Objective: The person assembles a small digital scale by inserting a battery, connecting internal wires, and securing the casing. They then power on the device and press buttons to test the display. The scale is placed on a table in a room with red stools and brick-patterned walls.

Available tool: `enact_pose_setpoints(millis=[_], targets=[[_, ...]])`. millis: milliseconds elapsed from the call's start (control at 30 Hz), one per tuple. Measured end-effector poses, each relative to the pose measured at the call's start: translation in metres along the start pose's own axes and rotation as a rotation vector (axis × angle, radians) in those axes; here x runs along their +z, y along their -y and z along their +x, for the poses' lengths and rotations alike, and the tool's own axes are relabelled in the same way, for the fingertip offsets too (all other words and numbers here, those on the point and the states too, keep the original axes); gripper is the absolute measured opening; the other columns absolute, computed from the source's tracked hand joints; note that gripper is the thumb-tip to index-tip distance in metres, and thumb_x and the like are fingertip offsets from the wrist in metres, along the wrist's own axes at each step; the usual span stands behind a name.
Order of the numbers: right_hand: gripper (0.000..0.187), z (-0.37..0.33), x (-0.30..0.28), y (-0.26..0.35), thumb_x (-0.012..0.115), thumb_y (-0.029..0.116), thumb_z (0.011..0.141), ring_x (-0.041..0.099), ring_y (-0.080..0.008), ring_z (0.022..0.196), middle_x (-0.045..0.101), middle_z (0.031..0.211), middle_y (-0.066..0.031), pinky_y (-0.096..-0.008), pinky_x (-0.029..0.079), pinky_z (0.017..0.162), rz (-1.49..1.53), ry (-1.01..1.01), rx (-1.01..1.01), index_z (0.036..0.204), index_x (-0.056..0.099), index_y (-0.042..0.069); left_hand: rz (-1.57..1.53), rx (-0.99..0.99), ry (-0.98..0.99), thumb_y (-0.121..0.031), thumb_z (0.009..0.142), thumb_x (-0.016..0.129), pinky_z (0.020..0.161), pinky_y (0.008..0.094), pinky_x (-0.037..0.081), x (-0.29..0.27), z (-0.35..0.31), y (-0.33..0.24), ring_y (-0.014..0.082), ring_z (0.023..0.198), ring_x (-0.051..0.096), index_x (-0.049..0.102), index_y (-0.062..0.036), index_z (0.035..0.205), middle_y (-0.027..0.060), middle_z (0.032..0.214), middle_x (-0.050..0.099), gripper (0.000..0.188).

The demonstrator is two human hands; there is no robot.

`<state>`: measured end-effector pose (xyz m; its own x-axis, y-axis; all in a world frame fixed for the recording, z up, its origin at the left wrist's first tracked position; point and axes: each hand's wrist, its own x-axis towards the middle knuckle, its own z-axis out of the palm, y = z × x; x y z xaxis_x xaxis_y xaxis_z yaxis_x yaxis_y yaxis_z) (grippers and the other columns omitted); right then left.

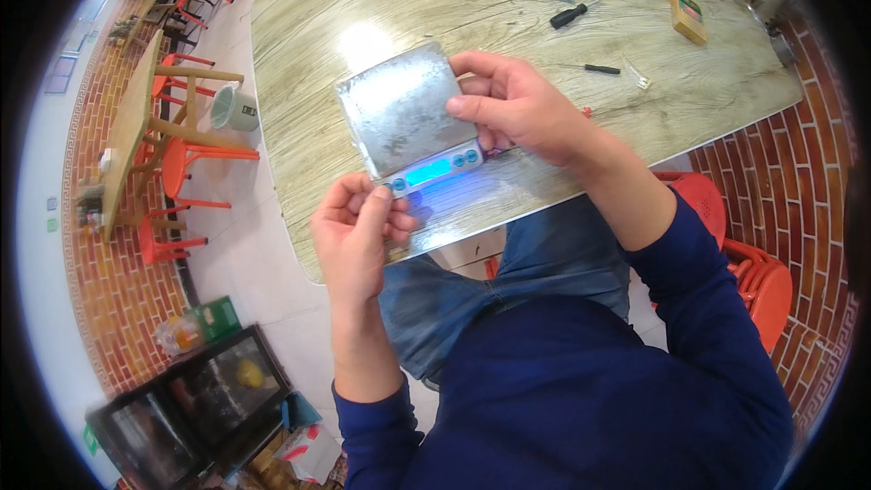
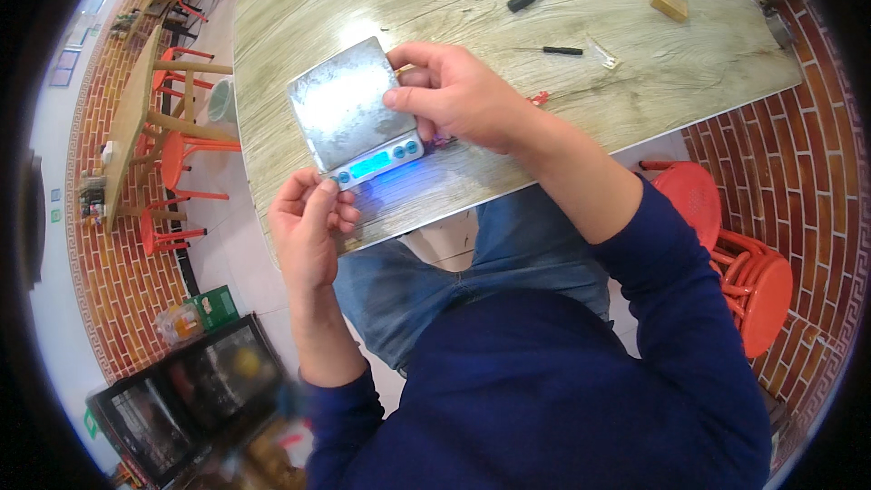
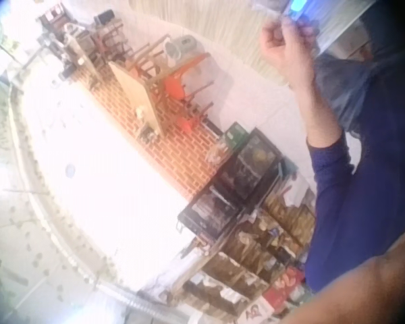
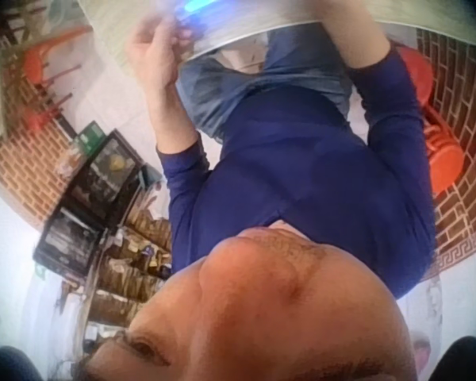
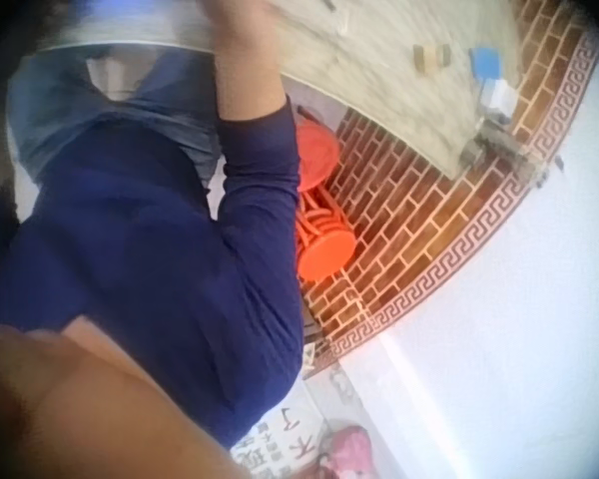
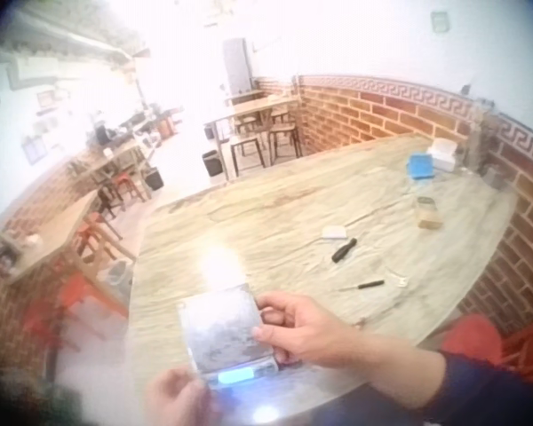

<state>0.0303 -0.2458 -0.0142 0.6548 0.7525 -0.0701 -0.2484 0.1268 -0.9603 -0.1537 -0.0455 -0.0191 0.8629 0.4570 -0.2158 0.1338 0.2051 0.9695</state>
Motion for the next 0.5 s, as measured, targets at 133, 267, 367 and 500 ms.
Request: enact_pose_setpoints(millis=[133,267,367,500], targets=[[0.037,0.0010,-0.0013,0.0001,0.072,0.011,0.109,0.064,-0.0087,0.067,0.077,0.096,-0.0046,-0.0259,0.052,0.062,-0.021,0.021,-0.007,0.143,0.066,-0.003,0.007,0.024,-0.023,-0.006,0.107,0.074,0.059,0.0225,0.055,0.0032,-0.0016,-0.0015,0.0117,0.068,0.071,0.072,0.0023,0.121,0.0096,0.090,0.077,0.016],[0.038,0.0008,0.0007,0.0003,0.071,0.010,0.109,0.063,-0.0084,0.067,0.077,0.096,-0.0042,-0.0258,0.051,0.062,-0.036,0.015,-0.007,0.145,0.066,-0.002,0.057,0.018,0.023,-0.003,0.105,0.077,0.058,0.0220,0.052,0.0017,-0.0020,-0.0044,0.0095,0.068,0.069,0.070,0.0025,0.118,0.0060,0.087,0.075,0.016],[0.038,0.0011,0.0022,0.0000,0.071,0.010,0.109,0.063,-0.0081,0.067,0.078,0.098,-0.0045,-0.0255,0.051,0.062,-0.029,0.013,-0.005,0.146,0.066,-0.001,0.044,0.021,0.050,-0.001,0.103,0.078,0.057,0.0221,0.049,0.0027,-0.0006,-0.0040,0.0074,0.067,0.066,0.071,0.0021,0.113,0.0035,0.085,0.072,0.012],[0.039,0.0012,0.0021,-0.0001,0.071,0.010,0.109,0.062,-0.0079,0.067,0.079,0.102,-0.0050,-0.0251,0.051,0.062,-0.027,0.012,-0.006,0.146,0.066,-0.001,0.035,0.004,0.041,0.000,0.103,0.077,0.058,0.0222,0.048,0.0044,-0.0004,-0.0055,0.0060,0.065,0.061,0.072,0.0013,0.108,0.0029,0.085,0.072,0.008]])
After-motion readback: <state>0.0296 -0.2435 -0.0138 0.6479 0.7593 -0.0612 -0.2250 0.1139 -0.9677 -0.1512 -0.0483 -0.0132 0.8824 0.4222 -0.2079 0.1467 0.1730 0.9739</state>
